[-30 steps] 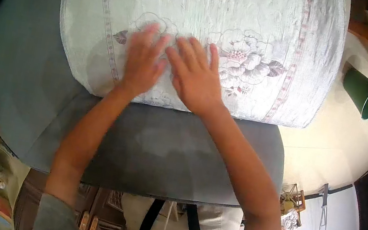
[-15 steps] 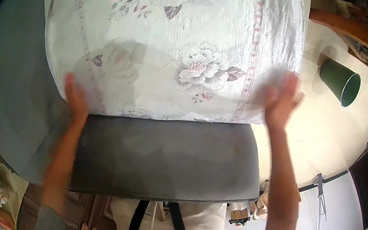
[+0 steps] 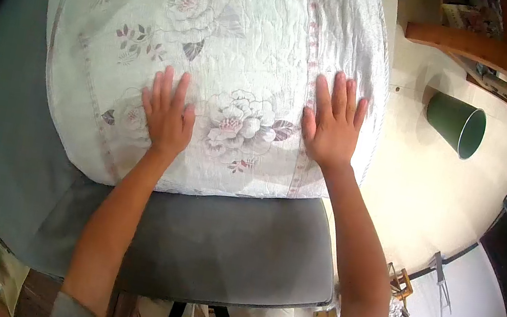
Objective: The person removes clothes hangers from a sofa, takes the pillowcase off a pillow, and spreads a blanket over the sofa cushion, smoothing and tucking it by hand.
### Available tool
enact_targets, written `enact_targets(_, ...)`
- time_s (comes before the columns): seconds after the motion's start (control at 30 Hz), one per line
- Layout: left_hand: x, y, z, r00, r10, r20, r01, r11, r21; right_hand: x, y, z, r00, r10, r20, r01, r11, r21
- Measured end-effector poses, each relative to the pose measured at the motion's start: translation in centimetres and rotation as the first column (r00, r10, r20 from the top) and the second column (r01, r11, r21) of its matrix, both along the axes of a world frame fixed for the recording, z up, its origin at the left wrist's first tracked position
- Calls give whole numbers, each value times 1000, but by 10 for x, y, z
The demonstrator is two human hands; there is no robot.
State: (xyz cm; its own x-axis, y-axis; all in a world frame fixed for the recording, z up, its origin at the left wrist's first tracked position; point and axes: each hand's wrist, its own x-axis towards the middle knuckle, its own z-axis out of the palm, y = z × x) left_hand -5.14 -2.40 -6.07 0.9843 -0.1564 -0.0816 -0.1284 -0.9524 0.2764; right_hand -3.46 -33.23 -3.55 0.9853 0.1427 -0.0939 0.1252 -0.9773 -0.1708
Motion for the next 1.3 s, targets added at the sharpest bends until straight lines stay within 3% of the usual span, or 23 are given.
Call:
enact_targets(0.23,1,-4,19,985,-25,-172,33,998,44,-54,38,7,974,-158,-163,170,984,58)
enact_targets(0.3,-4,-15,25,974,-55,-221,63,998,28,-76,57,19,969,-36,-244,67,990,122)
enact_targets(0.4,-33,-38,43,944,-112,-310,116,993,-7,-91,66,38,875,309,-373,-216,938,269)
enact_targets(0.5,-47,-59,36,950,-125,-288,125,992,-17,-75,46,37,854,342,-391,-280,937,209)
enact_targets(0.57,-56,-67,25,960,-100,-261,109,994,21,-58,15,16,878,394,-270,-373,919,127)
enact_targets(0.7,-59,-67,12,929,-67,-364,53,997,-50,-33,-1,7,961,228,-159,-216,973,85)
enact_targets(0.8,-55,-62,19,897,-90,-433,47,993,-110,-42,36,-7,996,65,-60,-61,996,62)
enact_targets(0.9,-57,-62,20,901,-82,-426,35,993,-117,-68,67,0,936,282,-210,-265,958,105)
enact_targets(1.03,-59,-55,26,894,-135,-428,83,987,-137,-89,19,-11,796,554,-246,-528,833,167)
enact_targets(1.07,-56,-53,29,879,-151,-452,97,985,-140,-73,-2,0,785,528,-325,-502,849,168)
enact_targets(1.1,-54,-51,33,868,-166,-468,109,983,-148,-62,-19,-4,835,463,-298,-479,877,18)
enact_targets(1.17,-51,-47,38,845,-192,-499,129,979,-158,-25,-33,-1,951,294,-94,-296,955,-13)
enact_targets(1.23,-48,-50,44,839,-170,-517,108,983,-149,11,-14,-3,990,140,-13,-140,988,-69)
enact_targets(1.3,-49,-54,47,840,-146,-522,92,987,-129,30,14,-10,989,146,13,-144,985,-96)
